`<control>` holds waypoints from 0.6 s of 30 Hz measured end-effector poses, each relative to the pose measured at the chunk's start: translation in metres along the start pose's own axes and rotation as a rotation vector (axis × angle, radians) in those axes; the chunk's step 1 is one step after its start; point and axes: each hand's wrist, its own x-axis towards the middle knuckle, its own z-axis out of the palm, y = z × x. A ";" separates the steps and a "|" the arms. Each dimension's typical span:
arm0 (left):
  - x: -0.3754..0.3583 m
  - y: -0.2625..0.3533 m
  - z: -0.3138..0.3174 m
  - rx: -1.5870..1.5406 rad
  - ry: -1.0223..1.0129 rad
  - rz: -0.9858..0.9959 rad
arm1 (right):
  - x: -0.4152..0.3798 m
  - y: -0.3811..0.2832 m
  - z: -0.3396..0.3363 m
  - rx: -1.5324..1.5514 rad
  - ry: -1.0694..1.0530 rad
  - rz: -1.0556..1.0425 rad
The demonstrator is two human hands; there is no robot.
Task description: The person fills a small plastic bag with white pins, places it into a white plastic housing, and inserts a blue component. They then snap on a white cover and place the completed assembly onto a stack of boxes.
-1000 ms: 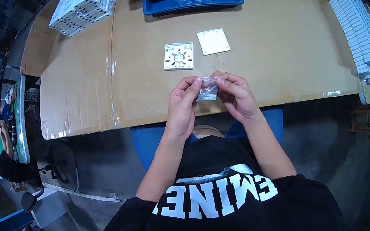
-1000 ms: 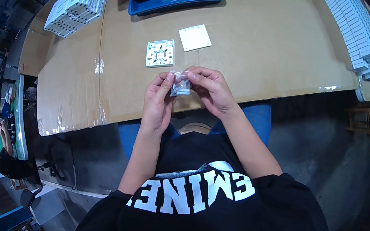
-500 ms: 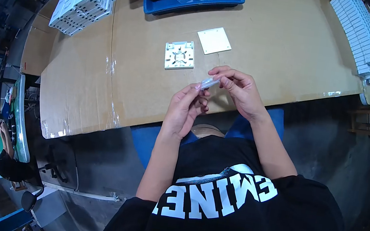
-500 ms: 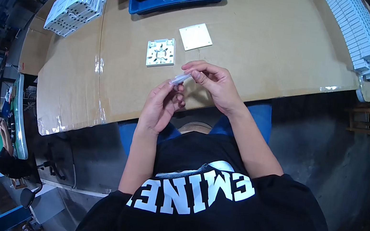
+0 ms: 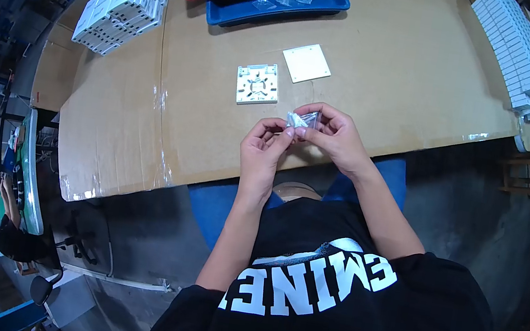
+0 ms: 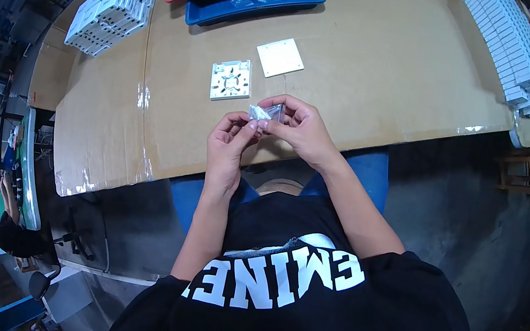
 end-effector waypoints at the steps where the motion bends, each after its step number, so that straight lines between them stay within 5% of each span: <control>1: 0.000 0.000 -0.001 0.023 -0.009 0.001 | 0.000 0.001 -0.001 -0.018 0.006 -0.007; 8: 0.002 0.002 -0.002 0.145 -0.021 -0.033 | 0.004 0.012 -0.006 -0.046 0.040 -0.077; 18: 0.001 -0.004 -0.006 0.155 -0.012 0.039 | 0.003 0.006 -0.008 -0.062 0.007 0.101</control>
